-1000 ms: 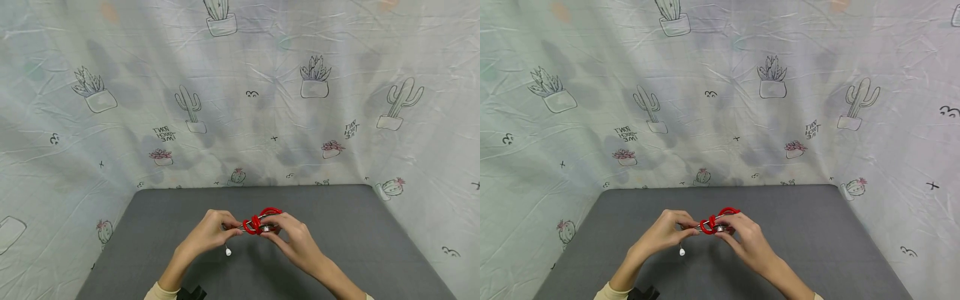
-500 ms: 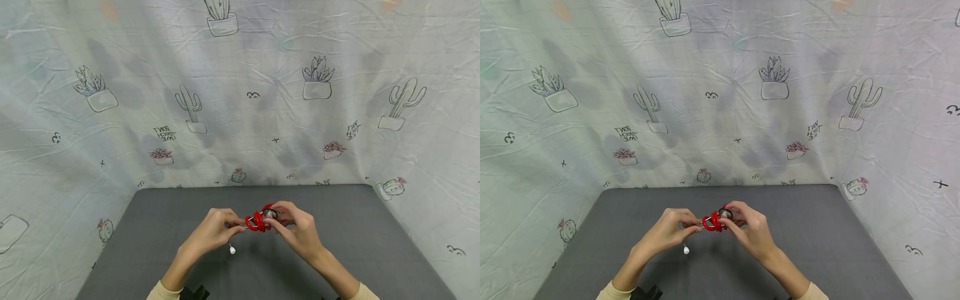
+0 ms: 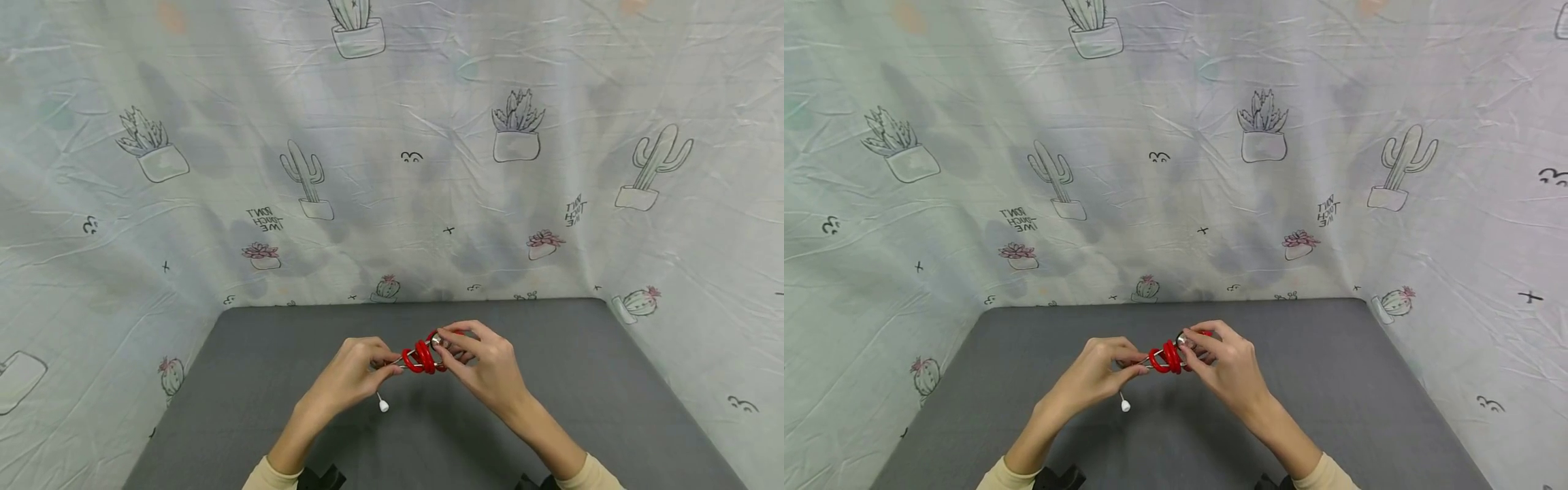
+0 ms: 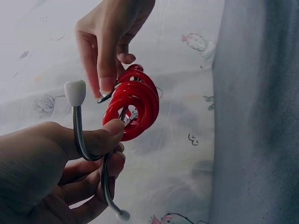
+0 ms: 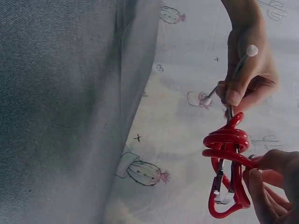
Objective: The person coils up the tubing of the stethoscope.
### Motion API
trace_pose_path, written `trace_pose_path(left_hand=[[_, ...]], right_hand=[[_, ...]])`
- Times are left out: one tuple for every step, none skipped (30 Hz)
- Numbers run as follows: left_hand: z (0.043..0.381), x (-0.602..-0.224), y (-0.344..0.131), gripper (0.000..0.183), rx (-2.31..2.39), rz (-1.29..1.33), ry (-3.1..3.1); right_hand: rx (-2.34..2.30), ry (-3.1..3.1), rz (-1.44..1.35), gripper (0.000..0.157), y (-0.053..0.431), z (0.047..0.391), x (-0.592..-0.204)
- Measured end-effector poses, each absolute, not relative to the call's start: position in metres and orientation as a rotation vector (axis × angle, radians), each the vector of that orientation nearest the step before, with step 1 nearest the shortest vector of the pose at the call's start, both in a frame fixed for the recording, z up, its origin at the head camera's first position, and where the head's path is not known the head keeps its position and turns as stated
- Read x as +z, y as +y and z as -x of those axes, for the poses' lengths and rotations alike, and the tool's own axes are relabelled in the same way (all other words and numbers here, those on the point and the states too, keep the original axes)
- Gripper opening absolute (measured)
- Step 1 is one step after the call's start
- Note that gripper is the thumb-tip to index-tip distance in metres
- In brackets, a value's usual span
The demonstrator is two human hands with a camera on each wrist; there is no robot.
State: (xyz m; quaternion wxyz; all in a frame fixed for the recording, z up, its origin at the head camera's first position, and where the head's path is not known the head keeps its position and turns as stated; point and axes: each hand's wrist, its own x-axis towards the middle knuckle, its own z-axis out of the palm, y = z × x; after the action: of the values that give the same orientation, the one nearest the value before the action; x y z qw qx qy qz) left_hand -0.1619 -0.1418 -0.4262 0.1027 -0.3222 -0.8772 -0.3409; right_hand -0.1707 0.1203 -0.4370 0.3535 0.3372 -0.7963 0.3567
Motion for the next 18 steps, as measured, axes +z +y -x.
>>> trace_pose_path(left_hand=[[0.1618,-0.4262,-0.1414,0.01,-1.004,0.945,-2.589],[0.1617,-0.4262,-0.1411,0.01,-1.003,0.94,-2.588],[0.1615,-0.4263,-0.1407,0.01,-1.001,0.935,-2.587],[0.1614,-0.4265,-0.1403,0.01,-0.996,0.931,-2.586],[0.1613,-0.4267,-0.1399,0.01,-0.992,0.927,-2.584],[0.161,-0.4269,-0.1395,0.01,-0.99,0.923,-2.582],[0.1607,-0.4273,-0.139,0.01,-0.985,0.919,-2.579],[0.1605,-0.4276,-0.1385,0.01,-0.981,0.915,-2.576],[0.1603,-0.428,-0.138,0.01,-0.979,0.911,-2.572],[0.16,-0.4284,-0.1373,0.01,-0.977,0.911,-2.567],[0.1598,-0.4289,-0.1367,0.011,-0.978,0.911,-2.562],[0.1595,-0.4294,-0.1361,0.011,-0.972,0.911,-2.556],[0.1594,-0.4299,-0.1353,0.011,-0.965,0.912,-2.55],[0.1592,-0.4304,-0.1346,0.011,-0.957,0.914,-2.544],[0.159,-0.4311,-0.1339,0.011,-0.948,0.915,-2.538],[0.1589,-0.4318,-0.1332,0.011,-0.936,0.915,-2.533],[0.1586,-0.4325,-0.1325,0.012,-0.925,0.915,-2.528],[0.1584,-0.4332,-0.1319,0.012,-0.911,0.913,-2.523]], right_hand=[[0.916,-2.07,-0.865,0.029,0.1202,0.1709,-0.4368],[0.912,-2.076,-0.86,0.029,0.12,0.1712,-0.4369],[0.909,-2.083,-0.857,0.028,0.1198,0.1713,-0.4371],[0.904,-2.088,-0.856,0.027,0.1196,0.1716,-0.4374],[0.894,-2.092,-0.854,0.026,0.1194,0.1719,-0.4378],[0.879,-2.097,-0.847,0.026,0.1193,0.1723,-0.4382],[0.862,-2.104,-0.838,0.024,0.1193,0.1727,-0.4387],[0.844,-2.114,-0.825,0.023,0.1194,0.173,-0.439],[0.828,-2.126,-0.81,0.022,0.1197,0.1733,-0.439],[0.812,-2.138,-0.792,0.021,0.12,0.1738,-0.439],[0.797,-2.152,-0.773,0.02,0.1205,0.1743,-0.4389],[0.784,-2.168,-0.758,0.02,0.1212,0.1748,-0.4386],[0.772,-2.182,-0.749,0.019,0.1219,0.1752,-0.4384],[0.759,-2.195,-0.743,0.02,0.1228,0.1756,-0.4382],[0.743,-2.205,-0.742,0.02,0.1236,0.1761,-0.4381],[0.723,-2.212,-0.745,0.02,0.1244,0.1767,-0.4382],[0.705,-2.218,-0.751,0.021,0.1252,0.177,-0.4382],[0.689,-2.224,-0.759,0.021,0.1258,0.1775,-0.4384]])
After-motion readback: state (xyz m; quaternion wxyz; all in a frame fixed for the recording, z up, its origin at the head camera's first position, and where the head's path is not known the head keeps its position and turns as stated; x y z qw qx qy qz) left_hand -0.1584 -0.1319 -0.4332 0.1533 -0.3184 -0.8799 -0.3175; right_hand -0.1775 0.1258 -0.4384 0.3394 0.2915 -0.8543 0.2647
